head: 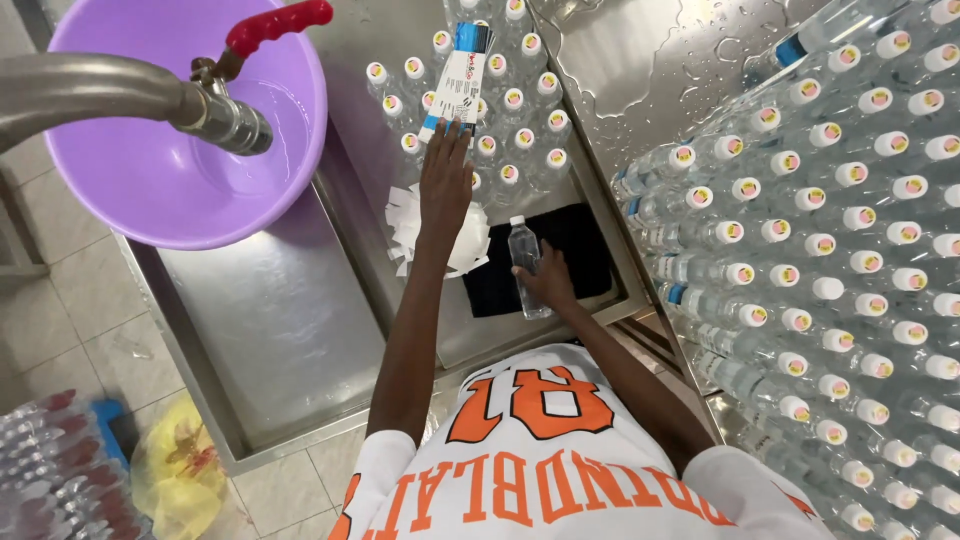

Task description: Manually applying labels to plastic water bottles at a production station.

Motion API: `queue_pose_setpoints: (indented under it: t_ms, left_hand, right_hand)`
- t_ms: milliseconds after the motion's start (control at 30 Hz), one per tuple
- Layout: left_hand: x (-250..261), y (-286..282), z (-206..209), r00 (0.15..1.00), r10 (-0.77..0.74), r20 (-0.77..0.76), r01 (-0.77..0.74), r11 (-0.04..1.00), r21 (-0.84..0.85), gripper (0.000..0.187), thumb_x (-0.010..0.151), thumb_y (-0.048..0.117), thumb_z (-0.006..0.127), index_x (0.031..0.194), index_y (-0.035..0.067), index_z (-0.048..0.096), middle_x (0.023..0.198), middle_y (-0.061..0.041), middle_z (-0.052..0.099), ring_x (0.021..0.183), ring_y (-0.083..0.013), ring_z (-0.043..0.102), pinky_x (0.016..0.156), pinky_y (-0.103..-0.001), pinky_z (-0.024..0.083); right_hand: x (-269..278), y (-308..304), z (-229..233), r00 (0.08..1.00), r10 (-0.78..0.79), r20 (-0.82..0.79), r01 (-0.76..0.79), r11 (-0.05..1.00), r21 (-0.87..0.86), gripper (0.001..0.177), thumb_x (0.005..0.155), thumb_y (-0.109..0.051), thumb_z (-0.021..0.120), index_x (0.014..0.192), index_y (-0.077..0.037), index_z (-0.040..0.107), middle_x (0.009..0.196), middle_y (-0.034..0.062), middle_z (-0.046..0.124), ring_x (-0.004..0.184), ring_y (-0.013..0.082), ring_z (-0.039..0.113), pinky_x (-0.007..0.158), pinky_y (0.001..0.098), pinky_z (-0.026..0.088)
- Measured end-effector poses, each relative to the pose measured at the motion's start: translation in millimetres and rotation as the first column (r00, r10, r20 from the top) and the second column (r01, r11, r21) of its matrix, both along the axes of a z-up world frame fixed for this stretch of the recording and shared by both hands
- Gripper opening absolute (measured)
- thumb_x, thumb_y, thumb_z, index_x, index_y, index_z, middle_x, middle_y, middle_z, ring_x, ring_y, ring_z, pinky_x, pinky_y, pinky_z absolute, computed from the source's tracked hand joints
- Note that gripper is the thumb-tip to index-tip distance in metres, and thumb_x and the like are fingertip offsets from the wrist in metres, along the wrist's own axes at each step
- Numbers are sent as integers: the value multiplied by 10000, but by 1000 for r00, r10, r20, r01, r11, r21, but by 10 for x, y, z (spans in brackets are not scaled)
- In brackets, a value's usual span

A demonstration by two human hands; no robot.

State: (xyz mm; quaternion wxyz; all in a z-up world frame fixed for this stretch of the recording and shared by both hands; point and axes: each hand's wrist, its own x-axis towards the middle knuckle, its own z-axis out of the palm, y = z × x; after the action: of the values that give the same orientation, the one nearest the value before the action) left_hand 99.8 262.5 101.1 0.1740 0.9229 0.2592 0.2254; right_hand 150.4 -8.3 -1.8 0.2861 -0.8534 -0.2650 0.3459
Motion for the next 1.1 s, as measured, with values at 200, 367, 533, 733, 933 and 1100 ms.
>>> queue_pose_setpoints:
  t_ms: [200, 367, 533, 733, 933, 1100]
  left_hand:
    - [166, 179, -547, 998, -45, 49, 36, 985, 168, 361, 1077, 118, 656, 1436, 81, 685, 1535, -133, 636, 1474, -318, 564, 1274, -427, 395]
    - [190, 284, -560, 992, 18, 123, -38, 986, 160, 266, 1080, 119, 718, 1345, 114, 741, 1348, -96, 743, 1305, -265, 711, 1162, -368, 541]
    - [245, 198, -161, 952, 160, 263, -197, 973, 121, 160, 1108, 195, 692, 1250, 157, 754, 1175, -28, 770, 1120, -193, 783, 1001, -325, 624]
    - [130, 257, 71, 911, 219, 348, -183, 974, -134, 103, 969, 120, 840, 1051, 163, 794, 957, -23, 806, 943, -222, 812, 912, -390, 630]
    - [-4, 88, 549, 794, 363, 488, -144, 892, -429, 84, 1033, 152, 772, 1087, 193, 820, 1030, -23, 845, 1016, -241, 817, 937, -401, 624]
    - [-178, -203, 925, 669, 531, 520, -176, 793, -583, 153, 1049, 106, 775, 1194, 131, 817, 1084, -97, 832, 1016, -237, 810, 910, -376, 653]
  right_hand:
    - [-231, 35, 241, 998, 62, -25, -62, 998, -14, 942, 978, -384, 763, 1694, -23, 269, 1424, 312, 525, 1306, 495, 609, 1026, 622, 589]
    - [152, -238, -18, 942, 39, 334, 7, 991, -135, 884, 980, -435, 752, 1649, 6, 379, 1367, 296, 554, 1210, 423, 641, 816, 560, 669]
    - [46, -214, 260, 903, 51, 426, -21, 997, -75, 810, 1008, -384, 782, 1622, -1, 418, 1395, 303, 547, 1226, 427, 645, 842, 517, 682]
    - [-93, -62, 236, 996, -16, 84, 12, 999, 45, 940, 1058, -599, 664, 1699, -26, 285, 1535, 358, 409, 1416, 507, 493, 1079, 619, 557]
    - [-179, 76, 363, 997, 41, 67, -47, 995, 90, 1011, 1045, -631, 680, 1713, -4, 253, 1550, 373, 404, 1460, 539, 463, 1144, 643, 517]
    - [126, -8, 933, 973, -4, 230, -99, 895, 435, 478, 1053, -219, 730, 1502, -90, 631, 995, 169, 657, 966, 390, 695, 843, 518, 583]
